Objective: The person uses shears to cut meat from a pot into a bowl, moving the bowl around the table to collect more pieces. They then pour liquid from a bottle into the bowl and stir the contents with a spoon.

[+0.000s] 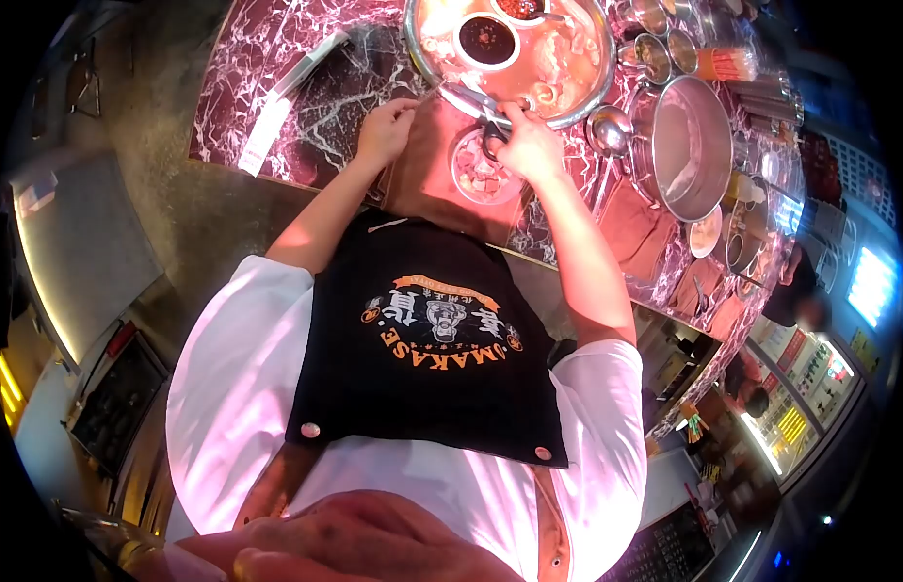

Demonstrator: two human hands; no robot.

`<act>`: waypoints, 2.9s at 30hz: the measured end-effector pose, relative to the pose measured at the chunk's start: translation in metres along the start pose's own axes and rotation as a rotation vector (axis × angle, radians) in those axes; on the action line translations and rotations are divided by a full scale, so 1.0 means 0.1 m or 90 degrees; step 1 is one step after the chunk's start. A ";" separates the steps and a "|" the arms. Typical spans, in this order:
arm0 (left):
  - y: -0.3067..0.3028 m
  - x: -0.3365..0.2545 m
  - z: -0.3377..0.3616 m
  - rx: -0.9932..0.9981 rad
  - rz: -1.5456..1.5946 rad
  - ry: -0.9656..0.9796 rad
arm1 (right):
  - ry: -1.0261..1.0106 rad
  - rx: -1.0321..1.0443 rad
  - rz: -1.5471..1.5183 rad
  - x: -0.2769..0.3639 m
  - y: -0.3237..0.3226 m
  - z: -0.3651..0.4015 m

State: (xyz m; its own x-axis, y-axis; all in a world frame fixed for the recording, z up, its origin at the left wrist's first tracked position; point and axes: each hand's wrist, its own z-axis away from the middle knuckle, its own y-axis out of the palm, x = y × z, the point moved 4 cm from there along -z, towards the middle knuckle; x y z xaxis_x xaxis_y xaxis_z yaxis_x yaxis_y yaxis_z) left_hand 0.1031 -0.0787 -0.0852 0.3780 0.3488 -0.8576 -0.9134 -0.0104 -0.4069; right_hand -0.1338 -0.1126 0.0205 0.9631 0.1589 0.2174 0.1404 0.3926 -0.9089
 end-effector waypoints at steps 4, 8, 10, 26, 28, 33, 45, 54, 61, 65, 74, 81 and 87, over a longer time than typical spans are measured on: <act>-0.05 0.03 -0.21 -0.016 0.015 0.040 | 0.015 0.001 -0.067 0.04 0.07 -0.14; -0.11 -0.09 -0.26 -0.035 -0.007 0.061 | -0.003 -0.001 -0.070 -0.06 0.15 -0.21; -0.09 -0.07 -0.29 -0.033 -0.010 0.065 | -0.011 0.009 -0.078 -0.18 0.19 -0.18; -0.21 -0.84 0.85 0.171 -0.328 0.314 | 0.117 0.097 -0.068 -0.38 -0.86 1.58; -0.13 -0.78 0.93 0.181 -0.344 0.348 | 0.154 0.141 -0.094 -0.43 -0.81 1.62; -0.03 -0.70 1.09 0.155 -0.365 0.385 | 0.174 0.186 -0.115 -0.39 -0.70 1.68; -0.09 -0.65 1.20 0.161 -0.416 0.375 | 0.145 0.229 -0.247 -0.66 -0.29 1.38; -0.83 -0.75 0.70 0.046 -0.332 0.205 | 0.066 0.221 -0.252 -0.81 -0.77 1.30; -0.20 -1.21 -0.38 0.189 -0.648 0.239 | 0.001 0.148 0.192 -0.31 -0.77 0.11; 0.20 -1.19 -0.72 0.171 -0.663 0.278 | -0.043 0.170 0.252 -0.14 -0.34 -0.47; 0.02 -0.67 -0.58 0.185 -0.466 0.063 | -0.092 0.011 0.102 -0.71 -0.07 -0.14; -0.13 -0.45 -0.23 0.142 -0.280 0.110 | -0.095 -0.022 0.058 -0.80 -0.20 0.25; -0.13 -0.30 -0.16 0.151 -0.119 0.101 | -0.106 -0.044 0.078 -0.68 -0.31 0.36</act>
State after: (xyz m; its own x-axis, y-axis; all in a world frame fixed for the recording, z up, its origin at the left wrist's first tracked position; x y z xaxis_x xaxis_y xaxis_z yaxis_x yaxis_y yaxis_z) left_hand 0.1060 -0.1043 -0.0591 0.5443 0.1740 -0.8207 -0.8286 0.2644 -0.4935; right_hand -0.2115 -0.1031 0.0467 0.9234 0.3515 0.1544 0.0454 0.2994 -0.9530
